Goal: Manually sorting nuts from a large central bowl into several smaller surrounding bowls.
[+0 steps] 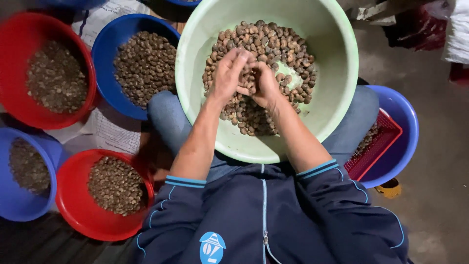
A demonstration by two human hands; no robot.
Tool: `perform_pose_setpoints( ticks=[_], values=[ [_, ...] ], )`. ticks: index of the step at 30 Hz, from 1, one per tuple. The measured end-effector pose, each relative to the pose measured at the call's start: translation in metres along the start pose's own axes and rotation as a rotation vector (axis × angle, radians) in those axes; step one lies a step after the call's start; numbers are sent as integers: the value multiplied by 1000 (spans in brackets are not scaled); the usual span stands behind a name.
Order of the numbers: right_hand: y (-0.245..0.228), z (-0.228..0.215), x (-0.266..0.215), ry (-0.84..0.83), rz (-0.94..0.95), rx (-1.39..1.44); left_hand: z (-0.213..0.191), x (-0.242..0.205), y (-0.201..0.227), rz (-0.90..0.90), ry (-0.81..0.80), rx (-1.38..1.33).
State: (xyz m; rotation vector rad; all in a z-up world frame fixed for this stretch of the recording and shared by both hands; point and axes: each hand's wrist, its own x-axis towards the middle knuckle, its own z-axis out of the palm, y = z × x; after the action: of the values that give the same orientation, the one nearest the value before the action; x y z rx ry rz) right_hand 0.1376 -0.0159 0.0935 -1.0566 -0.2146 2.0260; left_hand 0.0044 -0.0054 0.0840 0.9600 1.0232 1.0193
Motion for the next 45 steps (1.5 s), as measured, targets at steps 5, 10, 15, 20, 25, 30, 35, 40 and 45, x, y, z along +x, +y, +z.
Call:
perform_pose_setpoints(
  ticks=[5, 10, 15, 20, 25, 30, 35, 40, 45],
  values=[
    [-4, 23, -7, 244, 24, 82, 5, -14, 11, 238, -8, 124],
    [-7, -3, -21, -53, -59, 142, -6, -15, 18, 315, 213, 23],
    [-68, -25, -93, 73, -285, 31, -6, -14, 19, 152, 374, 14],
    [-122, -130, -186, 420, -639, 154, -2, -11, 11, 18, 309, 101],
    [-68, -317, -217, 331, -745, 489, 0, -12, 10, 43, 180, 171],
    [28, -411, -222, 639, -559, 951, 9, -16, 33, -12, 99, 186],
    [35, -409, -233, 665, -469, 557, -1, -26, 65, -153, -12, 646],
    [47, -526, -206, 1175, -789, -357, -40, -29, 59, 30, -161, 1014],
    [-42, -299, -199, 1083, -1106, -996, -51, -34, 33, -5, -109, 1165]
  ],
)
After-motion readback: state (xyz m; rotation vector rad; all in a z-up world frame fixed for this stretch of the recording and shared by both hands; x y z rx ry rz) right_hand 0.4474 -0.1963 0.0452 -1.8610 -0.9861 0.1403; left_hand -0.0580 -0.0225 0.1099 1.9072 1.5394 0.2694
